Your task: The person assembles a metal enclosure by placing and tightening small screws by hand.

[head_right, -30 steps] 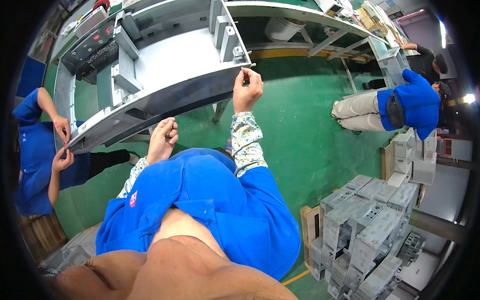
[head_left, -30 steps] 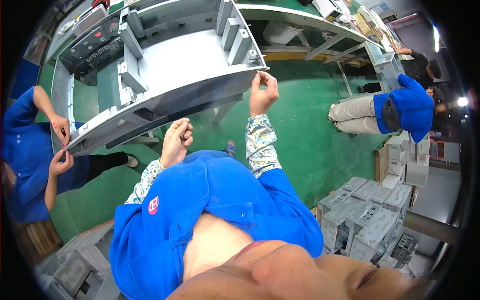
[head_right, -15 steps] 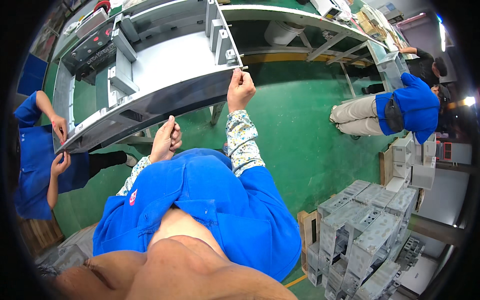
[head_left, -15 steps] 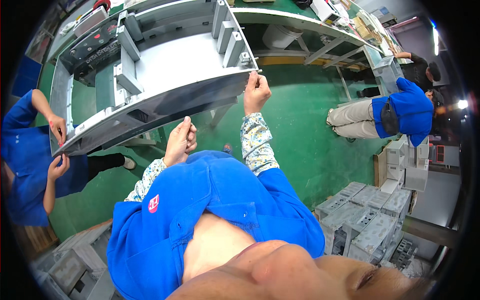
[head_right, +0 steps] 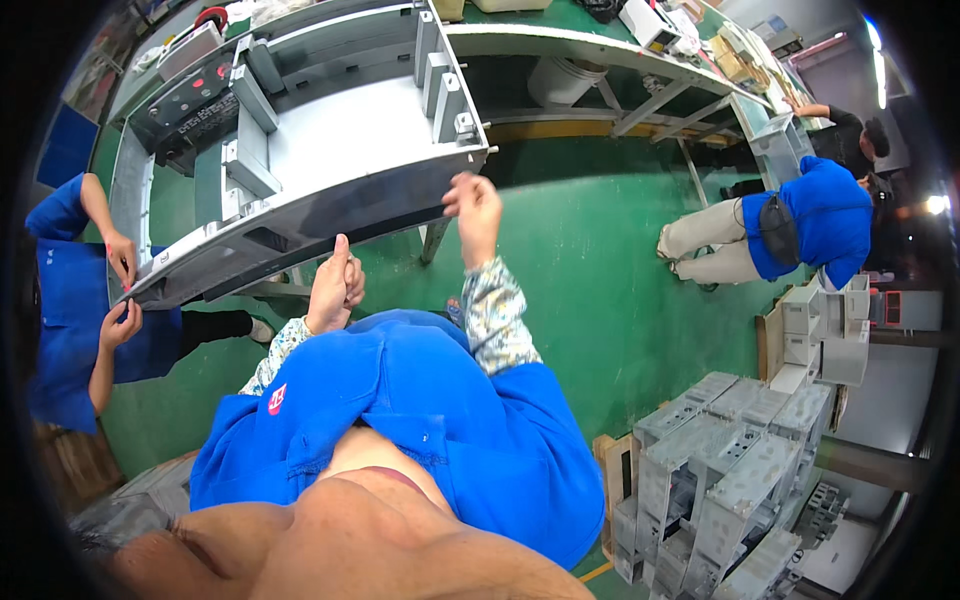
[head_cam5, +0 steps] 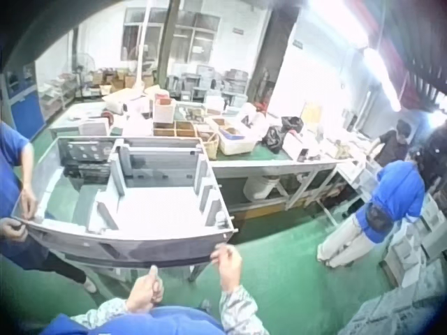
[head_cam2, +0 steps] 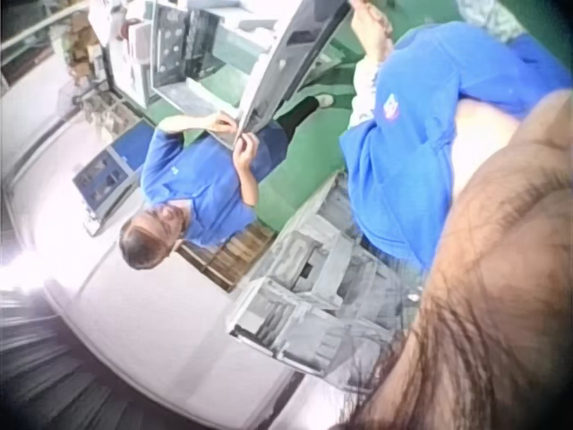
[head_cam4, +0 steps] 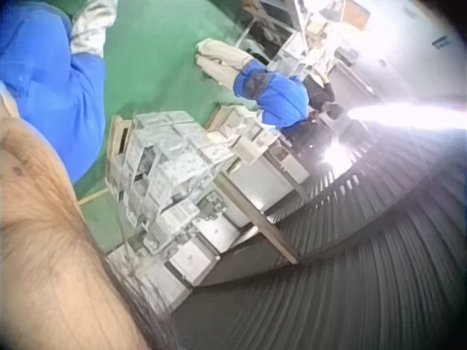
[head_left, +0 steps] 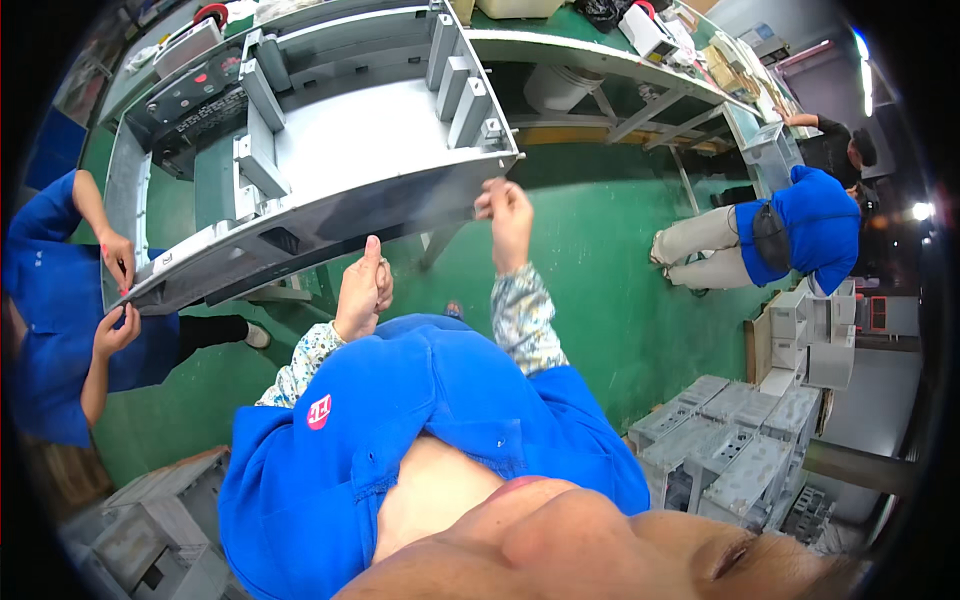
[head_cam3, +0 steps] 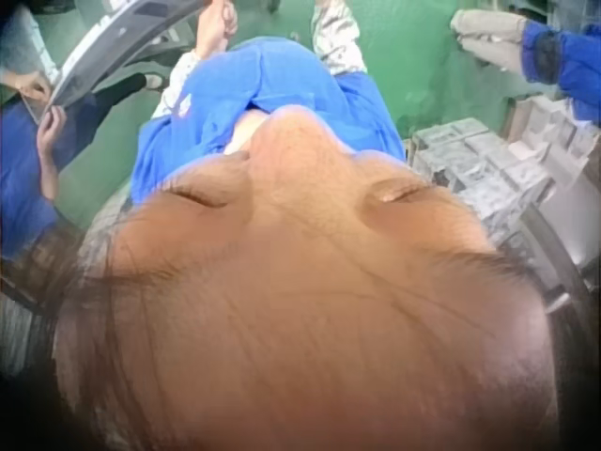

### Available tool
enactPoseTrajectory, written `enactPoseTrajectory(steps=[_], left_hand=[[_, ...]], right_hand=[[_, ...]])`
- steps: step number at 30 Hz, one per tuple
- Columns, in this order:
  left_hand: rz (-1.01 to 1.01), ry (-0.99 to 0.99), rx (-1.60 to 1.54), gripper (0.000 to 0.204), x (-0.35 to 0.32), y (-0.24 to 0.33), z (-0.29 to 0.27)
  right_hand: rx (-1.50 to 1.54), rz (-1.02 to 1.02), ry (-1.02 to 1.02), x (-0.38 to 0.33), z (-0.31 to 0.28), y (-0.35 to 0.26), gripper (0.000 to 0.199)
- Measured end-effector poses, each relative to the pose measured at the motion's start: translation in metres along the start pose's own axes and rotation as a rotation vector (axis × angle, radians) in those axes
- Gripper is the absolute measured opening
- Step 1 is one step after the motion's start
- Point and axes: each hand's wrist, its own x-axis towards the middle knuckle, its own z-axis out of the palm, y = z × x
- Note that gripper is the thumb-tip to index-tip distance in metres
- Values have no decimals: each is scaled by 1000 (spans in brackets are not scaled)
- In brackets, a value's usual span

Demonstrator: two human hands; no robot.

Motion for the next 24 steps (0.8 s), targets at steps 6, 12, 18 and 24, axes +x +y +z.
enactPoseTrajectory(steps=[6,12,18,24], left_hand=[[374,0,441,52,3,-11,-2],[196,-74,349,53,1,-7,-17],[-161,-30,-407,23,6,-13,-40],[-53,-51,-238,24,-6,-9,-46]], right_hand=[[-655,-489,-556,-76,42,-33,11],[-649,-365,-572,-72,46,-24,10],[-186,20,-166,-38,80,-8,15],[-58,118,-103,-22,90,-1,17]])
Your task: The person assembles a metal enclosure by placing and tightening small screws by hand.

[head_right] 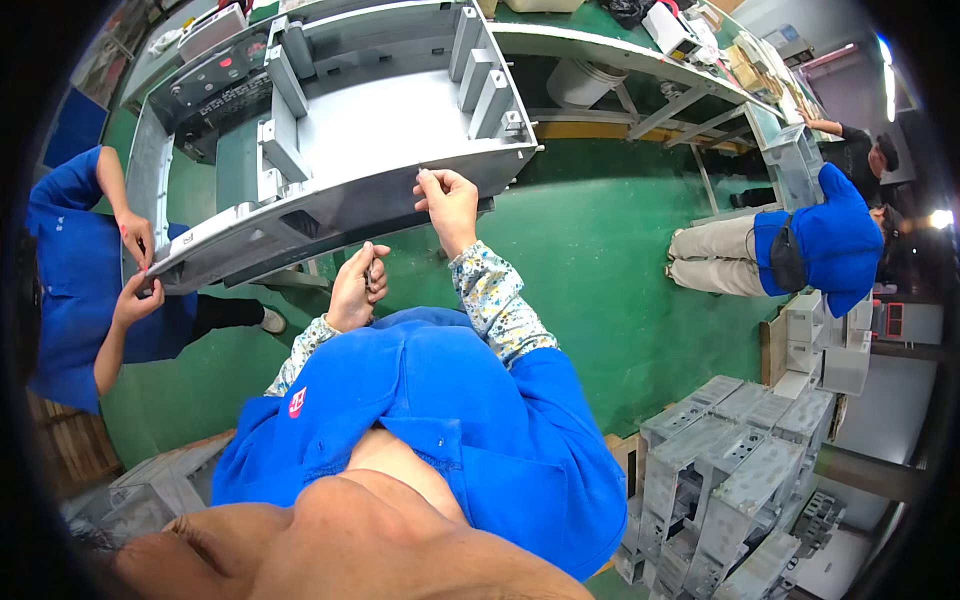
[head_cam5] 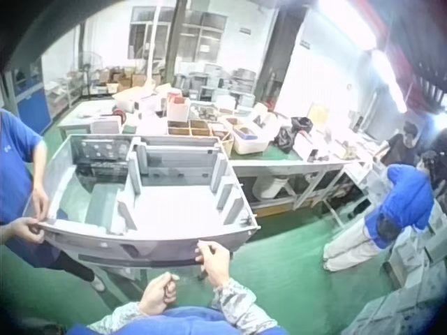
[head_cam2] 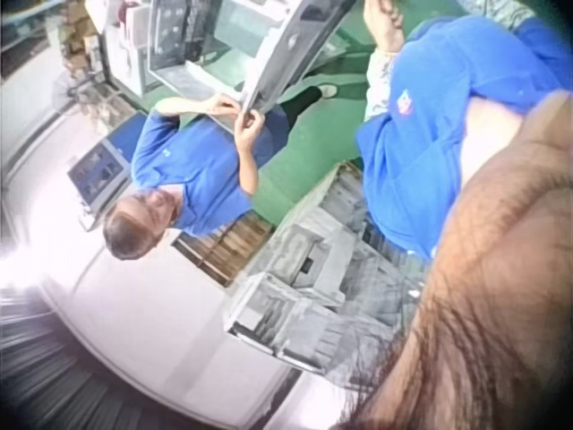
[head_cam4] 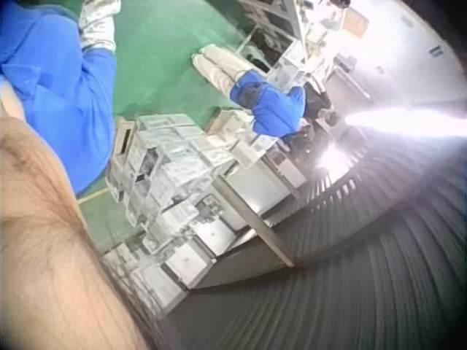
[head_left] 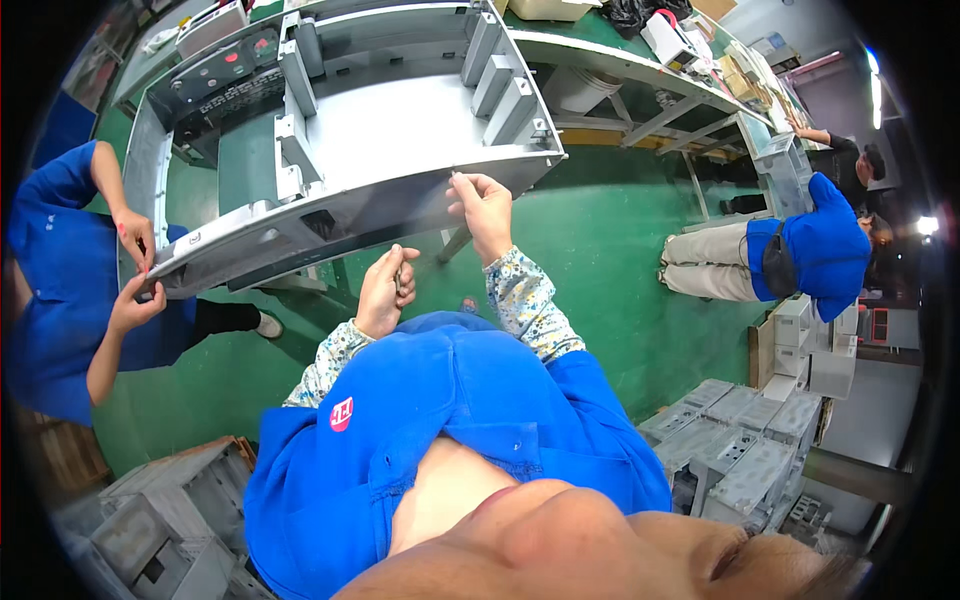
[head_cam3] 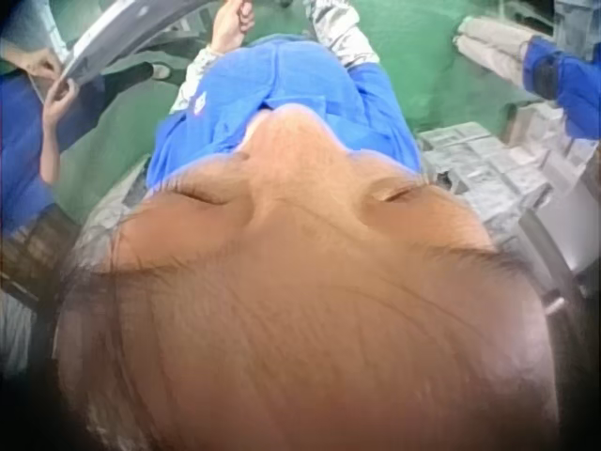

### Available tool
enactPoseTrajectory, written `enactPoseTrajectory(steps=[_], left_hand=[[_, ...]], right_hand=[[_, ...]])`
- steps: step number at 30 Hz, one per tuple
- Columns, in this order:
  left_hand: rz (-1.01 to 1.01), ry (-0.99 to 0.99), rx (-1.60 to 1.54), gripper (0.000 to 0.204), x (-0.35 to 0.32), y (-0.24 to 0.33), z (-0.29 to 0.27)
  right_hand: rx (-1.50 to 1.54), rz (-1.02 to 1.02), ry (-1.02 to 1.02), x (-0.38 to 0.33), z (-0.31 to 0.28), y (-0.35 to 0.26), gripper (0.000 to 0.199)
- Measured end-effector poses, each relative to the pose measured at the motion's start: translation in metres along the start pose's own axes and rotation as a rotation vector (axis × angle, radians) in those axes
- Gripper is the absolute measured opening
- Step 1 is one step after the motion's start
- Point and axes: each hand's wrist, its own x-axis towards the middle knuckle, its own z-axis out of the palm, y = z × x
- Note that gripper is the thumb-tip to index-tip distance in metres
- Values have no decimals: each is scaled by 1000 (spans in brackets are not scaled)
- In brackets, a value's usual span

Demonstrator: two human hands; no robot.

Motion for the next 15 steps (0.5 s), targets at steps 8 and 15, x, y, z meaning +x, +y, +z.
enactPoseTrajectory(steps=[8,15], left_hand=[[63,6,62,19,5,5,-13],[52,18,54,17,11,15,-14]], right_hand=[[55,-55,124,-3,10,0,14],[150,119,101,2,10,3,21]])
